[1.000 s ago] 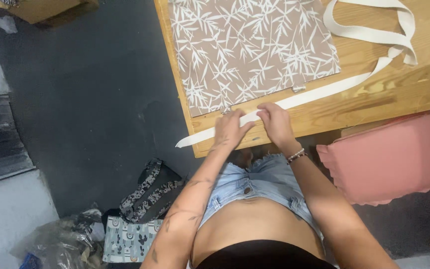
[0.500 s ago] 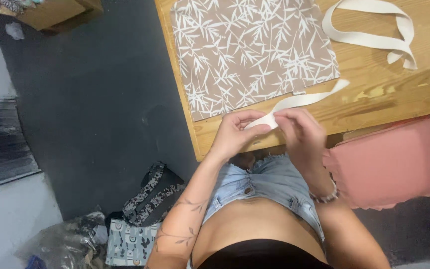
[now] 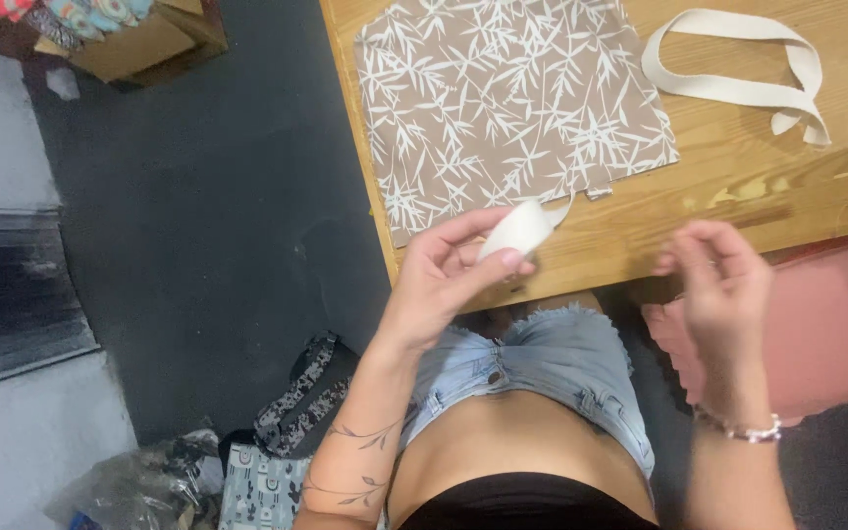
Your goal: Assembling a tote bag by trimming threads and aligning fabric straps to the main body
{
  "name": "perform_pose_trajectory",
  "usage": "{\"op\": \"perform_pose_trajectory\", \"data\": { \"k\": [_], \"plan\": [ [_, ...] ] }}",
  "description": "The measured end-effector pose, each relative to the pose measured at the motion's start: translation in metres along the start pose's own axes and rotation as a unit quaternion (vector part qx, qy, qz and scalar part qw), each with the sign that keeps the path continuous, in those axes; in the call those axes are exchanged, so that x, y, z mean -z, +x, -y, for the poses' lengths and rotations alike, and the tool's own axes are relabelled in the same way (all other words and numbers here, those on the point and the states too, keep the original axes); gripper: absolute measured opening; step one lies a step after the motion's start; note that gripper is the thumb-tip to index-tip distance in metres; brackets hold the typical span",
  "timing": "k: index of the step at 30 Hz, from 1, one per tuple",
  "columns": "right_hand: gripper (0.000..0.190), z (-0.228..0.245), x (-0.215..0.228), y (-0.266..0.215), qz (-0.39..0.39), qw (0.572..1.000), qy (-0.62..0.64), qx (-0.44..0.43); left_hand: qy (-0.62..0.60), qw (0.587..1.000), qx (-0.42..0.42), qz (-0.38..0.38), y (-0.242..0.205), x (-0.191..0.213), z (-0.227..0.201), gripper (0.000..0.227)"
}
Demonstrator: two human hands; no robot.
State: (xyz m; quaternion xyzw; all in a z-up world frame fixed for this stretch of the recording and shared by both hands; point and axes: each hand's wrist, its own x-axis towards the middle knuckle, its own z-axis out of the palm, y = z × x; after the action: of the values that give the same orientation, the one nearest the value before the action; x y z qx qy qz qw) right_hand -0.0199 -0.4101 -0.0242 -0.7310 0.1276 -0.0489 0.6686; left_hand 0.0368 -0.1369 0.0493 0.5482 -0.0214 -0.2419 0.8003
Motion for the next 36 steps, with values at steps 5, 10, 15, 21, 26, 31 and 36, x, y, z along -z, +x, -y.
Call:
{"op": "perform_pose_trajectory", "data": {
  "k": [5, 10, 15, 21, 26, 31, 36],
  "plan": [
    [0.012, -0.219, 0.108, 0.013, -0.196, 0.973, -0.038, -0.116, -0.027, 0.997, -0.024, -0.061, 0.001, 0.011, 0.0, 0.034],
    [0.024, -0.229, 0.091, 0.031, -0.125, 0.939, -0.318, -0.034, -0.068, 0.996, -0.009, -0.058, 0.011, 0.006, 0.006, 0.027],
    [0.025, -0.229, 0.085, 0.019, -0.082, 0.886, -0.451, -0.075, -0.053, 0.997, -0.023, -0.044, 0.009, -0.008, -0.015, 0.03],
    [0.083, -0.127, 0.036, -0.008, 0.068, 0.797, -0.543, -0.255, -0.029, 0.999, -0.022, -0.021, 0.003, 0.004, -0.006, 0.03],
    [0.089, -0.009, -0.069, 0.0, 0.2, 0.939, -0.267, 0.083, -0.07, 0.997, 0.001, 0.013, 0.0, -0.002, 0.005, 0.03],
    [0.011, -0.061, -0.04, 0.027, 0.223, 0.966, -0.113, 0.07, -0.091, 0.996, 0.012, 0.009, -0.01, 0.042, -0.001, 0.039],
    [0.014, -0.028, -0.027, 0.029, 0.245, 0.965, 0.047, -0.083, -0.096, 0.994, 0.036, -0.047, -0.018, 0.07, 0.021, 0.04]
  ]
}}
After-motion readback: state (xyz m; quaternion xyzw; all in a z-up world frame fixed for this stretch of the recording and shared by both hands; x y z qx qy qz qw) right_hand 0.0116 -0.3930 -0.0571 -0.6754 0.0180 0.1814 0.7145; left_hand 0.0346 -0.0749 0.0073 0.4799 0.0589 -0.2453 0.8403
